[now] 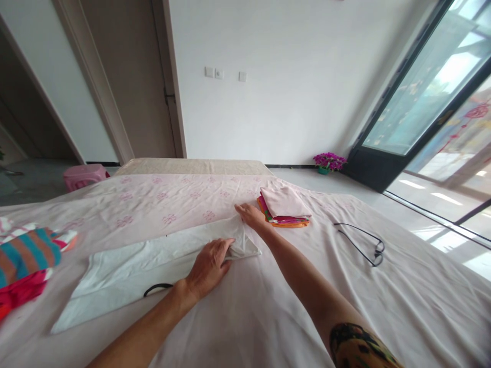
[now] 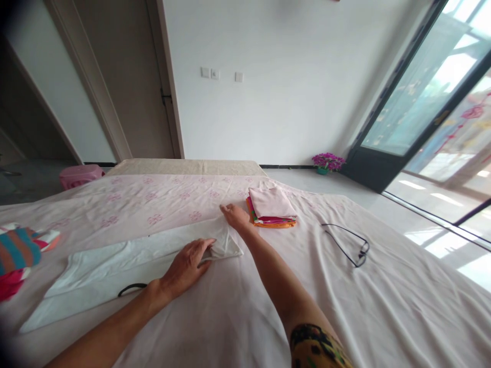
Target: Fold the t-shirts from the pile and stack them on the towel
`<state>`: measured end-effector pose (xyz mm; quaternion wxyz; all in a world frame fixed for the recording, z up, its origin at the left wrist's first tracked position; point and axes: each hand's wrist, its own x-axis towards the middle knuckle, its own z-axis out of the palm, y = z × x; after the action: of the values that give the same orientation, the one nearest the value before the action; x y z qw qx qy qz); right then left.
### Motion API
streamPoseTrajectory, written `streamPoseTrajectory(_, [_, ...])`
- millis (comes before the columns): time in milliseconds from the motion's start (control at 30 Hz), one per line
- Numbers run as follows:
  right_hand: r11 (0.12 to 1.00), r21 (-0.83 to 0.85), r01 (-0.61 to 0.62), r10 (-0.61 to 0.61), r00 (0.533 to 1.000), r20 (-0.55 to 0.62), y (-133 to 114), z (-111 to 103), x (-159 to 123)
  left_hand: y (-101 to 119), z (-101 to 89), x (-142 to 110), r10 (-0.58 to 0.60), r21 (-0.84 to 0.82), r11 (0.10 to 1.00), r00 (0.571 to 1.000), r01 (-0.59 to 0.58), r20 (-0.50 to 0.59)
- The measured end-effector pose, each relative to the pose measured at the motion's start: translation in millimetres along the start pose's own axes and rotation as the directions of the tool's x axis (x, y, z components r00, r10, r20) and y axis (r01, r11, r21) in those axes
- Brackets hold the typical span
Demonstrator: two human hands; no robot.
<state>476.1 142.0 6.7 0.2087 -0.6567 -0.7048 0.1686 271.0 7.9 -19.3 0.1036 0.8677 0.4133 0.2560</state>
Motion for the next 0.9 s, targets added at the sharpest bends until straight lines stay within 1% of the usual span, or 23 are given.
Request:
streamPoseTrajectory(33, [0.996,0.038,-0.077,0.077,0.997,-0.007,-3.1,3.6,4.6,-1.4,0.9,-1.2,-0.006,-0.022,1.0,1.0,0.006,0.0])
streamPoseTrajectory(100, [0.983,0.096,-0.158,0.161,0.987,-0.026,-6.7,11.1,12.0,-3.2,2.0,-3.0,-0.026,-0.058,0.998,1.0,0.026,-0.002])
streamPoseTrajectory(133, [0.979,0.124,-0.164,0.169,0.985,-0.037,-7.0,14.7,14.5,-3.7,2.4,-3.5,-0.037,-0.073,0.997,0.999,0.037,-0.002])
streamPoseTrajectory(233, [0.979,0.164,-0.119,0.132,0.989,-0.065,-3.7,24.5,17.0,-4.2,2.5,-3.8,-0.045,-0.085,0.995,0.999,0.044,-0.006])
streamPoseTrajectory(367, [0.982,0.174,-0.072,0.091,0.991,-0.102,3.4,33.9,14.2,-4.1,-1.5,-3.5,0.033,-0.072,0.997,0.999,-0.031,0.026])
streamPoseTrajectory(467, [0.981,0.188,-0.037,0.056,0.994,-0.095,7.5,36.1,12.9,-4.7,-4.3,-3.9,0.066,-0.094,0.994,0.997,-0.061,0.044])
streamPoseTrajectory(533, [0.978,0.207,-0.004,0.018,0.998,-0.063,9.7,34.9,11.7,-5.9,-3.5,-4.5,0.049,-0.124,0.991,0.999,-0.048,0.005])
streamPoseTrajectory(600, [0.977,0.213,0.025,-0.018,0.999,-0.035,11.4,32.4,8.6,-7.5,-0.9,-5.1,0.004,-0.163,0.987,0.999,-0.013,-0.052])
streamPoseTrajectory(700, [0.98,0.196,0.038,-0.031,0.999,-0.039,13.4,27.7,0.3,-9.5,1.8,-6.7,-0.077,-0.176,0.983,0.991,0.057,-0.108])
streamPoseTrajectory(767, [0.981,0.188,0.035,-0.026,0.998,-0.052,14.8,24.3,-5.8,-9.8,0.2,-8.2,-0.102,-0.122,0.988,0.99,0.089,-0.102])
streamPoseTrajectory(900, [0.981,0.192,0.029,-0.021,0.999,-0.043,19.1,18.7,-14.7,-9.6,-9.2,-11.0,-0.097,0.023,0.995,0.993,0.099,-0.072])
